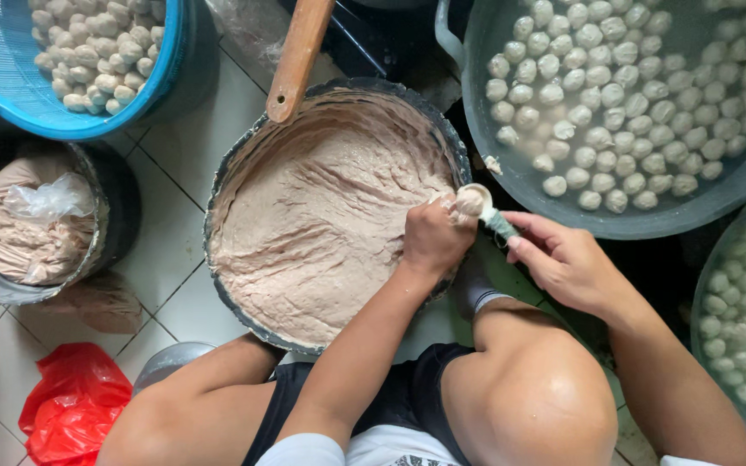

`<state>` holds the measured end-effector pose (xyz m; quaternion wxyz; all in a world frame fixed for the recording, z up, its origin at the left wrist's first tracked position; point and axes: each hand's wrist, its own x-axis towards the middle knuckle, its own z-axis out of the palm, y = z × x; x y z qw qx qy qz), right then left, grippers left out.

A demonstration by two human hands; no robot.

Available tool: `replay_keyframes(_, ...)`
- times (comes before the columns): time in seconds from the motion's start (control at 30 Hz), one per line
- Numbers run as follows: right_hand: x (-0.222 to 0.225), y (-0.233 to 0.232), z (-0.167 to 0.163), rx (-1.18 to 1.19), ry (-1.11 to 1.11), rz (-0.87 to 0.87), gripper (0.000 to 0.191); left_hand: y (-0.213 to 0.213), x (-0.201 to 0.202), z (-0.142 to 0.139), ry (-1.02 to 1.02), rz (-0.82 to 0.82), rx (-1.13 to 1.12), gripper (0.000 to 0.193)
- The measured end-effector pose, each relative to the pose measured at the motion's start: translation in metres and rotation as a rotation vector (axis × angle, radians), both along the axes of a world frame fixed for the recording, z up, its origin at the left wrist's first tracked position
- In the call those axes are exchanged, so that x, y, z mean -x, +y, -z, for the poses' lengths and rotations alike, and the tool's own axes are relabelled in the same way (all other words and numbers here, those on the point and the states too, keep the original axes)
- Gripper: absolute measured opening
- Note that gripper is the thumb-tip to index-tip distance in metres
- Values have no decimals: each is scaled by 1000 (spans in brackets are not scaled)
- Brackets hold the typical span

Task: The person scoops a thick paste from a large bowl using a small spoon and releases small portions into a basin of water to form balls. The person repeats this scooping and releasing motion continuously.

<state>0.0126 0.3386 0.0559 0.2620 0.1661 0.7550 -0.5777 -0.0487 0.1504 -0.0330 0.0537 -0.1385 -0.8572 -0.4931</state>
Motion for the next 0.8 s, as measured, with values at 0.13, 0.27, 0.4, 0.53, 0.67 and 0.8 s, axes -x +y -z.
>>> replay_keyframes(0.13,3,5,0,-394,263,51,42,2,0,-8,-56,-57,-31,28)
replay_keyframes(0.27,4,8,3,-597,419,5,39,3,-1,-9,-74,-75,-88,28)
replay_keyframes(0.4,3,10,6,-223,150,35,43,5,-2,-2,-107,-79,-138,26)
replay_keyframes(0.53,1,12,10,-150,341,-167,42,4,-2,6,-61,-40,-55,14)
replay_keyframes(0.67,0,13,12,153,-31,-13,48,3,0,7,-180,-23,135,35)
replay_keyframes(0.8,0,16,14,-1,58,90,48,0,-5,2,-80,-157,290,48)
